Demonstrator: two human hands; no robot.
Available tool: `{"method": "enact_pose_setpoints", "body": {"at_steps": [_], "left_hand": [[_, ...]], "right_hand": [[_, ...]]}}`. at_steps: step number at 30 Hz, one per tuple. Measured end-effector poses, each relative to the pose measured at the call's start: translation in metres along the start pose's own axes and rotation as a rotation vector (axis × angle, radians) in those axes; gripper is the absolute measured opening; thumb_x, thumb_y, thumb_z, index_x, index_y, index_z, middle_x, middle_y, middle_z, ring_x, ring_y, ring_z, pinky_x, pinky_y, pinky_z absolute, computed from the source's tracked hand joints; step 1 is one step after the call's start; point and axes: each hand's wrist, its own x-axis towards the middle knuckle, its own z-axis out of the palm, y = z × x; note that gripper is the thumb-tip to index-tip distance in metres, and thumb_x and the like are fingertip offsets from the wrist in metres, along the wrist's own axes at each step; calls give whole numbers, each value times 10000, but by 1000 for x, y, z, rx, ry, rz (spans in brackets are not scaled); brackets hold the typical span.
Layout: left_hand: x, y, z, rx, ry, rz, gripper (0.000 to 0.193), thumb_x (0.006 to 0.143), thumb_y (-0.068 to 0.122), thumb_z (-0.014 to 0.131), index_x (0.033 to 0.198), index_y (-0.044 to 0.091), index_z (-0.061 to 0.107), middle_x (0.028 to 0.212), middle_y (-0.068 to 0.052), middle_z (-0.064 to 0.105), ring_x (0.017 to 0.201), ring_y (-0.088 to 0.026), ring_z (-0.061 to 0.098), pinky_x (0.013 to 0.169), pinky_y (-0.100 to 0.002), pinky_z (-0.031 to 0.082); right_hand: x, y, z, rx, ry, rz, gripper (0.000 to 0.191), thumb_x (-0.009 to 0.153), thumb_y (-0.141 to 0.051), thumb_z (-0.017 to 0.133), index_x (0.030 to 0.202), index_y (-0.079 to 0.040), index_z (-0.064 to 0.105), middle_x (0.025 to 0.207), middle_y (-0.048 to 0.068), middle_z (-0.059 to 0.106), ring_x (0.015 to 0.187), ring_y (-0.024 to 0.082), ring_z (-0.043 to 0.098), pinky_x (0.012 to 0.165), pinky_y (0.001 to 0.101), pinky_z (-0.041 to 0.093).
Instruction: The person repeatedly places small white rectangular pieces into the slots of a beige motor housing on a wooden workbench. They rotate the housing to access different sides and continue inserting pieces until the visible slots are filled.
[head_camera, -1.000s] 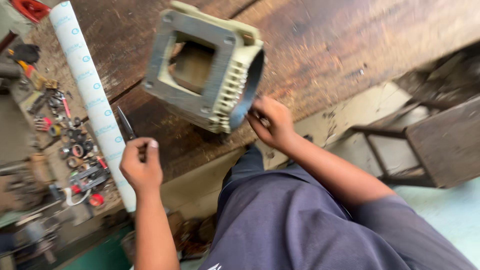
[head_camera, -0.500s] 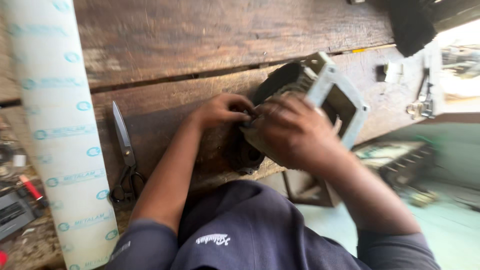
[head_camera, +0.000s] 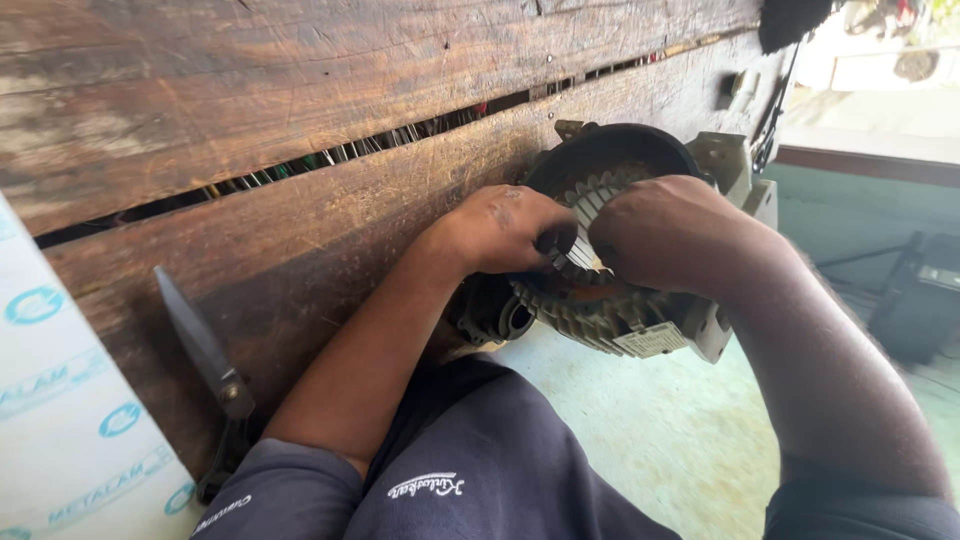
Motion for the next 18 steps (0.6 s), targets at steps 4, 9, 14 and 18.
{"method": "enact_pose_setpoints", "body": {"at_steps": [4,9,14,18], "left_hand": [[1,-4,5,-6,14,34,341,775,249,772,1111,211,724,1133,-30,725,1115,-258,664,928,-417,520],[1,-2,7,-5,44,12,330,796,267,774,1119,220,725,1131,-16,718,1111,-258,661,922,-426,515],[2,3,2,4,9,6,348,775,210,781,1119,213,723,1116,-14,708,1099,-261,662,920,-423,520],[1,6,2,3,-6,-31,334,781,192,779,1110,215,726,1100,-7,705,1093,-245,671,919,-410,530]], "right_hand": [[-2,2,-4,116,5,17,153,913,-188,607,873,-172,754,876,21,755,901,198,743,777,376,573],[0,2,-3,174,11,8,137,839,-283,715,890,-161,751,875,28,744,901,200,736,758,377,579],[1,6,-4,176,-23,12,116,869,-115,640,883,-145,751,887,43,749,908,212,742,769,381,580],[2,6,-2,177,-12,0,169,881,-68,604,892,-137,758,883,64,753,902,223,748,779,387,583]]}}
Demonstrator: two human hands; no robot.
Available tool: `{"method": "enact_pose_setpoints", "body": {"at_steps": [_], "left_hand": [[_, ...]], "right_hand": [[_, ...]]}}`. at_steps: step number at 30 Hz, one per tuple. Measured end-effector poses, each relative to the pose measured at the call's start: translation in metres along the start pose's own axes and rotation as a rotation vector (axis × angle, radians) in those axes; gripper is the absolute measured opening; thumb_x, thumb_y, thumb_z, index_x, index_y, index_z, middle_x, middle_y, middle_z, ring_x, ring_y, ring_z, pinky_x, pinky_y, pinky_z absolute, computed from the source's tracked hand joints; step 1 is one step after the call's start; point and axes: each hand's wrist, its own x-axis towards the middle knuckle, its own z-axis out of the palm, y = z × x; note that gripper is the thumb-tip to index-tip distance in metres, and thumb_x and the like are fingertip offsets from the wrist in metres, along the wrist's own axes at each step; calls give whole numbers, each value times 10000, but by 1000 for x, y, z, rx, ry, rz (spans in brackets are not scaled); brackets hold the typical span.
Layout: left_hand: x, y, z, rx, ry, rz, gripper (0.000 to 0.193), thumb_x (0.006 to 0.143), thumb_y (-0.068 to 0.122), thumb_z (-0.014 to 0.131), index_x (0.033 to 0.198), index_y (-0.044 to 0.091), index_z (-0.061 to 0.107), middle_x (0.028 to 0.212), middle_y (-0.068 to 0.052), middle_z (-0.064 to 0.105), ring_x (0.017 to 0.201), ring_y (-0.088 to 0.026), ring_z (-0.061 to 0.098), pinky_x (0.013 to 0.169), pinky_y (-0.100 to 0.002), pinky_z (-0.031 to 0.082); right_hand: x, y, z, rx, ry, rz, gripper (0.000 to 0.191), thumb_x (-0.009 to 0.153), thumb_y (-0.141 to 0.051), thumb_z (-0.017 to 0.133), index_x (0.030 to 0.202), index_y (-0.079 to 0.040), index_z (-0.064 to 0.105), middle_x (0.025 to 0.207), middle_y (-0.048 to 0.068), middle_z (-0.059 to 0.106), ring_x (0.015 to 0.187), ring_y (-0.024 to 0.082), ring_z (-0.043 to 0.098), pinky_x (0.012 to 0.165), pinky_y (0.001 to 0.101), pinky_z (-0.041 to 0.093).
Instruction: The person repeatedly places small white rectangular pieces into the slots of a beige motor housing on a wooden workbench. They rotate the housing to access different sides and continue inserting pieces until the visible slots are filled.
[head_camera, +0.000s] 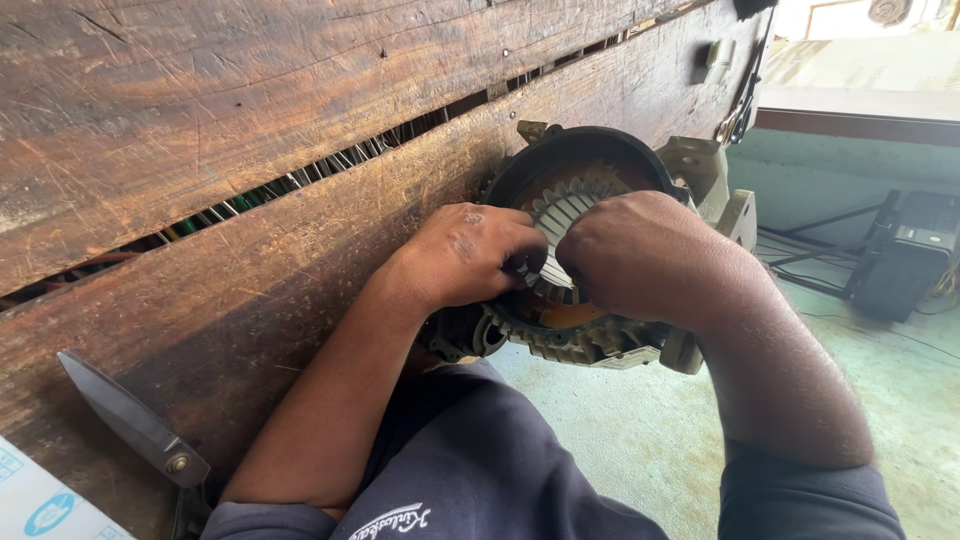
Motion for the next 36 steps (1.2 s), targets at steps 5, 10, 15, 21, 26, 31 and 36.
{"method": "enact_pose_setpoints", "body": {"at_steps": [5,10,15,21,26,31,36], "left_hand": [[1,2,-1,20,-13,-10,309,780,195,785,1084,213,736,1076,8,713,1076,-229,681,921,-409,529],[1,3,-2,2,-10,-24,311,775,186,785,1082,217,741,1087,17,719,1077,-222,686,934,-402,530],[1,5,-2,23,-8,-14,325,781,211,791,1101,212,730,1100,7,712,1084,-227,679,946,-401,520],[1,7,-3,5,-14,-52,331,783,237,795,1107,221,730,1105,7,713,1082,-224,677,958,-400,511],[0,7,-2,2,-21,-53,299,797,249,791,1090,217,739,1093,12,723,1077,-218,687,956,-395,521],[1,8,-4,-14,-38,-66,277,806,266,791,1074,216,743,1089,16,723,1075,-217,688,955,-395,521],[0,7,-4,12,-22,-26,311,788,237,796,1091,207,735,1105,9,704,1093,-230,676,955,-404,517]], "right_hand": [[0,0,-1,-14,-13,0,161,874,-68,609,886,-136,754,872,65,748,904,227,747,769,392,586],[1,0,-1,-31,-3,-21,140,846,-76,624,868,-127,753,863,72,745,908,241,741,761,402,583],[0,2,2,17,15,-8,130,837,-88,632,863,-131,751,851,71,746,896,244,741,769,407,576],[0,4,7,57,119,-50,130,782,-117,673,885,-128,751,842,78,743,895,256,733,782,422,562],[1,5,11,32,154,-72,131,807,-83,645,863,-131,753,841,80,743,891,264,735,773,425,566],[1,7,13,17,187,-93,105,805,-100,654,841,-125,750,835,87,740,895,280,731,765,435,565],[0,7,12,20,208,-109,92,779,-107,675,827,-130,750,843,87,739,910,283,726,773,438,561]]}}
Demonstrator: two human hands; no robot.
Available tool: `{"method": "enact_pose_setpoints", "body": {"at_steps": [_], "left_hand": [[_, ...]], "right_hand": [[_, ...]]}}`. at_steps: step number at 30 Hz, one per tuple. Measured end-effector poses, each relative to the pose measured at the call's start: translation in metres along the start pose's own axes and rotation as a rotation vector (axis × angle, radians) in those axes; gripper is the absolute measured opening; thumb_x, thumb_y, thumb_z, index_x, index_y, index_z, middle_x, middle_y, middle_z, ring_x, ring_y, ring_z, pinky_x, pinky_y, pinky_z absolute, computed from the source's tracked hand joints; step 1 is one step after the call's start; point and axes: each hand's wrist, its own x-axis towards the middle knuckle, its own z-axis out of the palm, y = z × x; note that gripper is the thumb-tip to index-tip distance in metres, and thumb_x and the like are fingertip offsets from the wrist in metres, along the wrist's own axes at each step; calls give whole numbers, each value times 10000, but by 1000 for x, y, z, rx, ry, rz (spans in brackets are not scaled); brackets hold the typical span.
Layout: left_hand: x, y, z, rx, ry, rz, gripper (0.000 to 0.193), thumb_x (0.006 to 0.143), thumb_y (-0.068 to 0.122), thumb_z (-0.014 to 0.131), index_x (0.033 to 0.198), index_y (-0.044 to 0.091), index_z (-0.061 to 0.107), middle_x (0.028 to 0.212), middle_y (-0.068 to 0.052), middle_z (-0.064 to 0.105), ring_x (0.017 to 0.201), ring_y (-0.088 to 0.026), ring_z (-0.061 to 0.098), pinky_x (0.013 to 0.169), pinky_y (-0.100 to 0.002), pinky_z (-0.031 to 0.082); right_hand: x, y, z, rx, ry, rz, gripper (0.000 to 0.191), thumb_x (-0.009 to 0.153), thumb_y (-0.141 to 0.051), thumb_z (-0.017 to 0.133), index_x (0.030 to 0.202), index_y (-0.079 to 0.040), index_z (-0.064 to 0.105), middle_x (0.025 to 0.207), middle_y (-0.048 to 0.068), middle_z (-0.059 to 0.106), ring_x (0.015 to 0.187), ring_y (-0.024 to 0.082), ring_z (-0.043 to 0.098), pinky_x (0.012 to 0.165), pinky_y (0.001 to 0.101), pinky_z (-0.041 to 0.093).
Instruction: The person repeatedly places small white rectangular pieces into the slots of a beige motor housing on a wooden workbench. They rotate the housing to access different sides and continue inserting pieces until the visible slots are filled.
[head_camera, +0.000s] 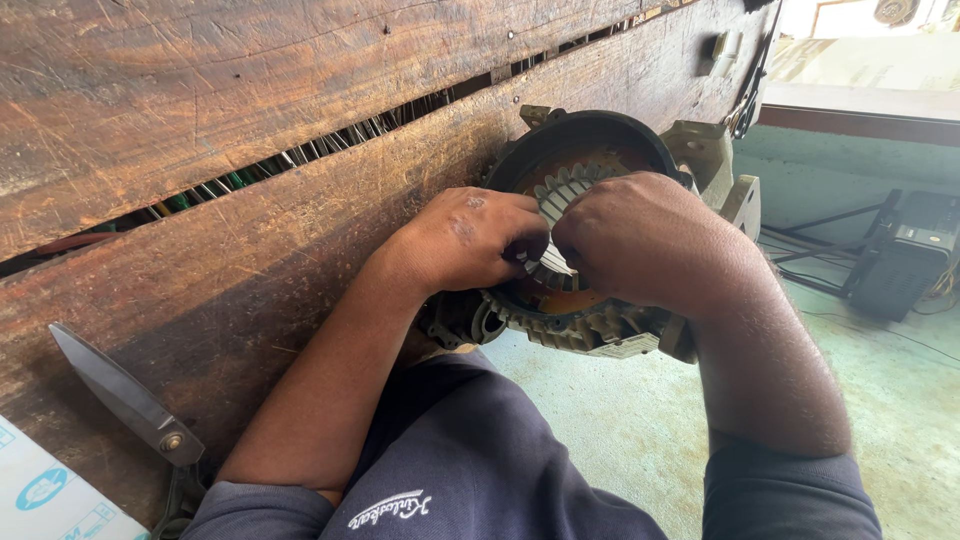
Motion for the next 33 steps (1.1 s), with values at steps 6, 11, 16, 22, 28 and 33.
{"method": "enact_pose_setpoints", "body": {"at_steps": [6,11,16,22,28,33], "left_hand": [[-1,-3,4,-4,57,78,366,765,211,805,1119,179,719,1155,2,680,1151,-243,639,971,-411,506],[0,-2,8,37,86,139,334,756,208,805,1079,165,732,1146,-1,693,1146,-239,630,994,-402,494],[1,0,7,69,47,99,278,795,242,792,1060,178,737,1110,7,705,1122,-221,637,1001,-395,492],[2,2,6,64,54,115,259,802,230,787,1052,182,742,1088,-2,716,1116,-224,649,987,-397,502],[0,6,5,54,60,99,260,788,246,795,1038,190,745,1067,2,727,1099,-229,660,966,-403,514],[1,9,3,75,41,67,267,780,241,794,1037,187,744,1069,-14,728,1107,-239,658,963,-411,517]], "right_hand": [[2,-4,-3,40,-77,84,236,720,-194,773,954,-168,776,887,64,746,945,260,723,812,428,557],[1,-7,-8,25,-94,96,254,785,-273,771,1037,-248,789,911,48,749,956,253,720,816,425,555],[1,-9,-9,-16,-158,93,417,764,-514,804,1126,-312,763,936,24,748,996,227,712,872,401,547],[1,-7,-6,31,-38,40,427,747,-358,799,1174,-342,776,907,39,755,955,252,717,831,421,548],[0,-6,-5,55,-13,20,447,736,-320,798,1182,-342,774,937,59,751,954,274,709,827,436,542],[0,-5,-6,78,-8,25,500,700,-258,799,1190,-349,774,945,63,750,952,282,706,815,442,540]]}}
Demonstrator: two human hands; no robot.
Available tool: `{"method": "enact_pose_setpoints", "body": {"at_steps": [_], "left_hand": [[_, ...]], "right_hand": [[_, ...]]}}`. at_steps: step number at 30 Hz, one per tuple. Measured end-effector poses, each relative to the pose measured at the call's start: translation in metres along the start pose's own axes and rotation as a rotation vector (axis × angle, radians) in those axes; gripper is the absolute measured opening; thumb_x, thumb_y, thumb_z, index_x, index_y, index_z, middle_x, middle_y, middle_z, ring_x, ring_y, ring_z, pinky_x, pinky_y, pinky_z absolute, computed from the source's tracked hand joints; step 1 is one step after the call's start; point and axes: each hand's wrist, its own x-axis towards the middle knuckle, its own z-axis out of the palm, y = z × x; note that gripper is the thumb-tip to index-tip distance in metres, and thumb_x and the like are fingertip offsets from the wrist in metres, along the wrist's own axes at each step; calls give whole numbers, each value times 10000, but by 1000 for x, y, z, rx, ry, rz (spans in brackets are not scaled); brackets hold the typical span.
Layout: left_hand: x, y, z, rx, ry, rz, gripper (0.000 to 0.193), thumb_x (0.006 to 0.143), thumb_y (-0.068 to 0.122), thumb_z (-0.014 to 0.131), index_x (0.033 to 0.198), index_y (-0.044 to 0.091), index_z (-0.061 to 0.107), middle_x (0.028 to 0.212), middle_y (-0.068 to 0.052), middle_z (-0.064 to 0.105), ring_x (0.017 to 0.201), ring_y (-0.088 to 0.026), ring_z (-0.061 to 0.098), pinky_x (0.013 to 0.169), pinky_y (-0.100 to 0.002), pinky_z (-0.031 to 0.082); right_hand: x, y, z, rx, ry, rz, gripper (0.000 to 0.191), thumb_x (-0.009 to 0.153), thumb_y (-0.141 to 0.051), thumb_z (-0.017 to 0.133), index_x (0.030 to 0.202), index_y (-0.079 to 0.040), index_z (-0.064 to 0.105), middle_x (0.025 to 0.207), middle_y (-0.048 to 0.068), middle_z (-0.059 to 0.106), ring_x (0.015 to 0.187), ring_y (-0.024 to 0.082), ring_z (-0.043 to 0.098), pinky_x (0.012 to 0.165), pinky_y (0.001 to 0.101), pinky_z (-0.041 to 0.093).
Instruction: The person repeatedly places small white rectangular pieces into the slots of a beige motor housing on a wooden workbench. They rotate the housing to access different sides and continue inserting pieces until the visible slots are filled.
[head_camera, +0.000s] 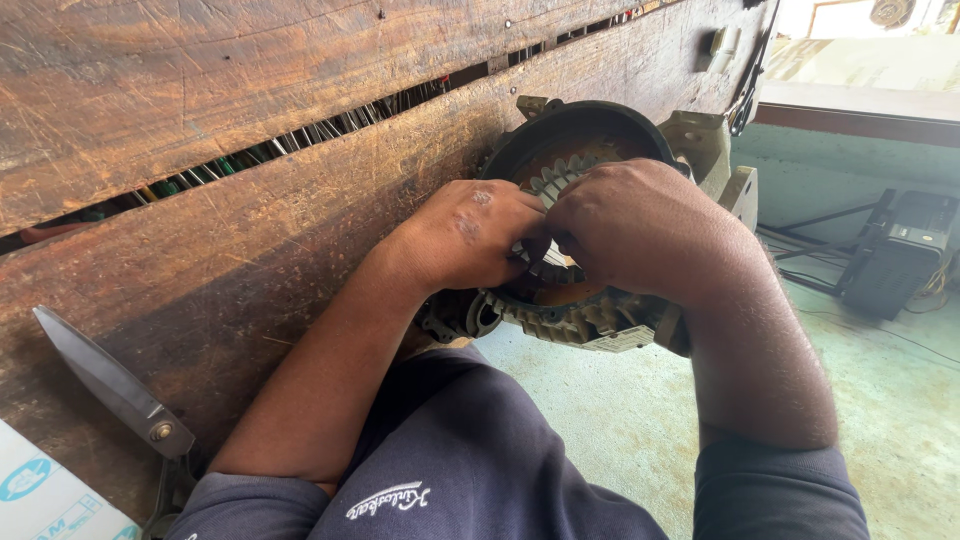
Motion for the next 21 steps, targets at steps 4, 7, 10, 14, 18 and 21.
{"method": "enact_pose_setpoints", "body": {"at_steps": [4,7,10,14,18,21], "left_hand": [[1,-1,3,15,21,6,285,773,239,789,1047,181,737,1072,-26,726,1099,-257,656,949,-418,516],[2,-5,7,13,28,16,273,779,235,782,1042,176,738,1079,-33,729,1099,-267,660,946,-421,524],[1,-11,9,19,44,63,262,784,238,779,1032,161,741,1067,-46,735,1084,-287,666,944,-431,529],[-1,-16,3,-60,85,129,303,764,233,784,1041,123,726,1039,-95,723,1034,-316,678,905,-438,538],[3,7,-7,-172,237,322,250,812,215,771,1027,96,723,1089,-108,729,1045,-302,705,955,-428,555],[-5,45,-12,-154,382,332,308,763,178,706,1034,40,665,997,-114,683,958,-286,681,867,-408,563]], "right_hand": [[0,2,2,2,-45,48,486,709,-191,770,1176,-326,776,901,57,751,960,270,709,828,429,543],[0,7,6,11,10,29,375,740,-177,732,1100,-261,794,906,69,753,960,272,711,836,427,544],[1,13,12,77,144,-55,224,835,-155,670,1014,-185,800,928,77,762,965,279,716,858,436,542],[-6,23,17,140,362,-212,200,840,-224,689,978,-117,787,971,98,757,983,302,701,848,453,533],[-27,18,30,85,533,-321,242,881,-339,718,908,-101,756,929,77,757,988,256,709,887,456,531],[-58,23,53,44,752,-381,157,895,-264,715,898,-108,730,899,62,735,913,235,695,824,436,532]]}}
